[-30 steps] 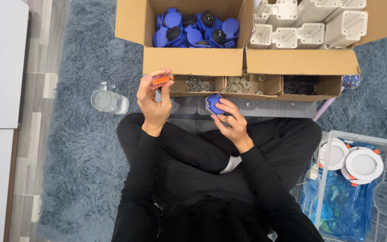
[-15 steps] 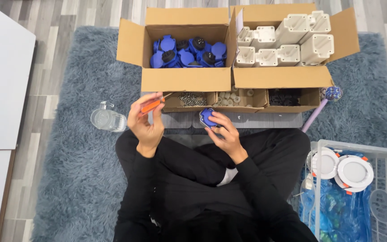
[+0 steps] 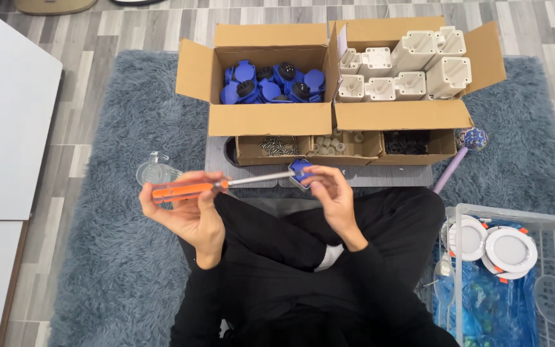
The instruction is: Assembling and inspecting electrical components like recessed lights and sockets using a screwdriver
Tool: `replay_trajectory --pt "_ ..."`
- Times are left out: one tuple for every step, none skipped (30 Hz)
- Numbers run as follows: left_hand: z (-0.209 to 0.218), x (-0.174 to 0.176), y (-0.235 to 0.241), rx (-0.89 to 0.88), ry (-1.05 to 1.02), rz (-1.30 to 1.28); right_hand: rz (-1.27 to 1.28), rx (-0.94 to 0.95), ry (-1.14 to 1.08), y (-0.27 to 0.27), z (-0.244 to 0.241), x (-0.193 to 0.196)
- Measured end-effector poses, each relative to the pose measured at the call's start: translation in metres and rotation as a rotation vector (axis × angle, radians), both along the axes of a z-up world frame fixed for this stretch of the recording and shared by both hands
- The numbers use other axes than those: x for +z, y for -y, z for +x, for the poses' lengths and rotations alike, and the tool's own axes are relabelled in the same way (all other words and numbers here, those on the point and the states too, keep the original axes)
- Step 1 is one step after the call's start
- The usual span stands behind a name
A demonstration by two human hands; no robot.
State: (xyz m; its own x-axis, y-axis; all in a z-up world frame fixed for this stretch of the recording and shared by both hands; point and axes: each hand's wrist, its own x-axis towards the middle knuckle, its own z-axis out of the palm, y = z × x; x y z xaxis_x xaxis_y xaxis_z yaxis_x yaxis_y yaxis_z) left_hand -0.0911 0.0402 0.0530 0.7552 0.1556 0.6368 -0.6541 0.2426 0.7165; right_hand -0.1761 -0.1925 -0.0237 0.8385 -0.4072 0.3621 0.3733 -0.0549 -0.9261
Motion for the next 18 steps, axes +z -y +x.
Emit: replay_trajectory --pt "-0.005 0.001 -0.001 -0.03 -0.048 -0.018 0.256 0.144 -0.092 0.0 -0.004 0.0" --pt "-0.008 0.001 -0.001 -0.031 -0.045 -0.019 0.254 0.144 -0.089 -0.002 -0.007 -0.005" --pt "-0.01 0.0 -0.001 -0.047 -0.069 -0.022 0.386 0.209 -0.105 -0.004 -0.011 -0.01" --pt "-0.014 0.0 -0.001 -0.062 -0.094 -0.025 0.518 0.275 -0.122 -0.005 -0.015 -0.015" --pt "-0.016 0.0 0.0 -0.061 -0.093 -0.026 0.516 0.276 -0.121 -0.005 -0.016 -0.019" --pt "-0.02 0.001 0.001 -0.078 -0.112 -0.025 0.554 0.28 -0.139 -0.005 -0.019 -0.023" --pt "-0.023 0.001 0.003 -0.095 -0.13 -0.023 0.592 0.285 -0.157 -0.006 -0.021 -0.027" --pt "-0.025 0.0 0.003 -0.095 -0.128 -0.024 0.591 0.285 -0.154 -0.007 -0.024 -0.026" --pt "-0.026 -0.001 0.003 -0.098 -0.134 -0.023 0.604 0.263 -0.179 -0.008 -0.026 -0.024" --pt "-0.027 -0.002 0.004 -0.101 -0.138 -0.022 0.615 0.24 -0.203 -0.009 -0.028 -0.023" --pt "-0.027 -0.002 0.004 -0.101 -0.134 -0.023 0.614 0.241 -0.2 -0.009 -0.029 -0.024" --pt "-0.028 -0.001 0.005 -0.107 -0.148 -0.027 0.634 0.215 -0.226 -0.009 -0.03 -0.026" --pt "-0.029 -0.001 0.006 -0.112 -0.162 -0.031 0.655 0.189 -0.253 -0.008 -0.032 -0.027" --pt "-0.029 -0.002 0.006 -0.113 -0.16 -0.032 0.654 0.189 -0.251 -0.008 -0.032 -0.026" --pt "-0.03 -0.002 0.007 -0.117 -0.165 -0.032 0.667 0.18 -0.259 -0.008 -0.032 -0.026" --pt "-0.03 -0.003 0.006 -0.12 -0.17 -0.031 0.682 0.171 -0.267 -0.008 -0.032 -0.026" --pt "-0.031 -0.003 0.006 -0.12 -0.169 -0.031 0.682 0.171 -0.266 -0.007 -0.033 -0.028" --pt "-0.031 -0.002 0.006 -0.121 -0.173 -0.027 0.693 0.166 -0.269 -0.007 -0.033 -0.03"
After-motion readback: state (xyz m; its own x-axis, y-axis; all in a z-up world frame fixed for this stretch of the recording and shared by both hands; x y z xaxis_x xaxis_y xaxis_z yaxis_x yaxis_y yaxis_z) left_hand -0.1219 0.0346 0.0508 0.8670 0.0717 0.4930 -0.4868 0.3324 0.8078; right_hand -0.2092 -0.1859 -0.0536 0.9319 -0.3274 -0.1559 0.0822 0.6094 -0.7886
